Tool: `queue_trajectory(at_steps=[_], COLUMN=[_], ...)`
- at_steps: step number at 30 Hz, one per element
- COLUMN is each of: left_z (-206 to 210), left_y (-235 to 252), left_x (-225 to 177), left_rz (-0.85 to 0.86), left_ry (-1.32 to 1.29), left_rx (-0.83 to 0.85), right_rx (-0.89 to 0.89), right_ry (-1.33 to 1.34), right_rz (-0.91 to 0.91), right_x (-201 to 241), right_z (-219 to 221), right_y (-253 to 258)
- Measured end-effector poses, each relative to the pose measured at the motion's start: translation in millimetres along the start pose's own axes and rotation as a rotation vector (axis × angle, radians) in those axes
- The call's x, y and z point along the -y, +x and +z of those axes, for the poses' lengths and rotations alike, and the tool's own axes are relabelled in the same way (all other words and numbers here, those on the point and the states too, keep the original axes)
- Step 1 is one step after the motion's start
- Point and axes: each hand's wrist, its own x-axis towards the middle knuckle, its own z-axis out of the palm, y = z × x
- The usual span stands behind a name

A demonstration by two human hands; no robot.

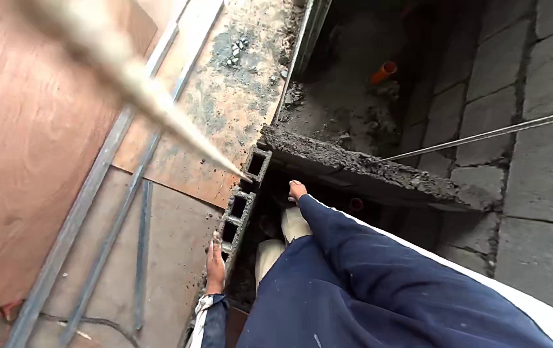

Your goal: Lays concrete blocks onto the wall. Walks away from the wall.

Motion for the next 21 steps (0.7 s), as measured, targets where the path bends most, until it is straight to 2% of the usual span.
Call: queue_trajectory(at_steps=[3, 6, 9, 12, 16, 18, 21], left_z=[20.6, 49.0, 86.4, 130.5, 171.2, 181.9, 187.6], left_y=[70.0, 158.5, 249.0, 313.8, 352.0, 348.1, 338.8], left_x=[-36.5, -62.0, -71.5, -68.8, -50.7, -53.3, -55.7], left_rz=[0.064, 0.069, -0.033, -0.191, -0.325, -0.399, -0.378], left_ry=[-0.014, 0.006, -0.012, 0.011, 0.218, 0.308, 0.440], left_rx=[0.098, 0.148, 0.243, 0.316, 0.295, 0.297, 0.326], right_rx=[0.022, -0.019, -0.042, -0.042, -0.035, -0.058, -0.052], right_ry=[0.310, 0.391, 0.370, 0.421, 0.515, 0.570, 0.598], right_rz=[0.012, 0.032, 0.027, -0.009, -0.048, -0.029, -0.031], right_x=[7.0, 14.5, 28.2, 32.2, 31.9, 34.4, 35.3], right_z=[28.3, 58.6, 81.9, 102.4, 130.1, 138.6, 139.9], right_y=[24.5, 53.9, 77.7, 101.1, 122.9, 122.9, 121.4])
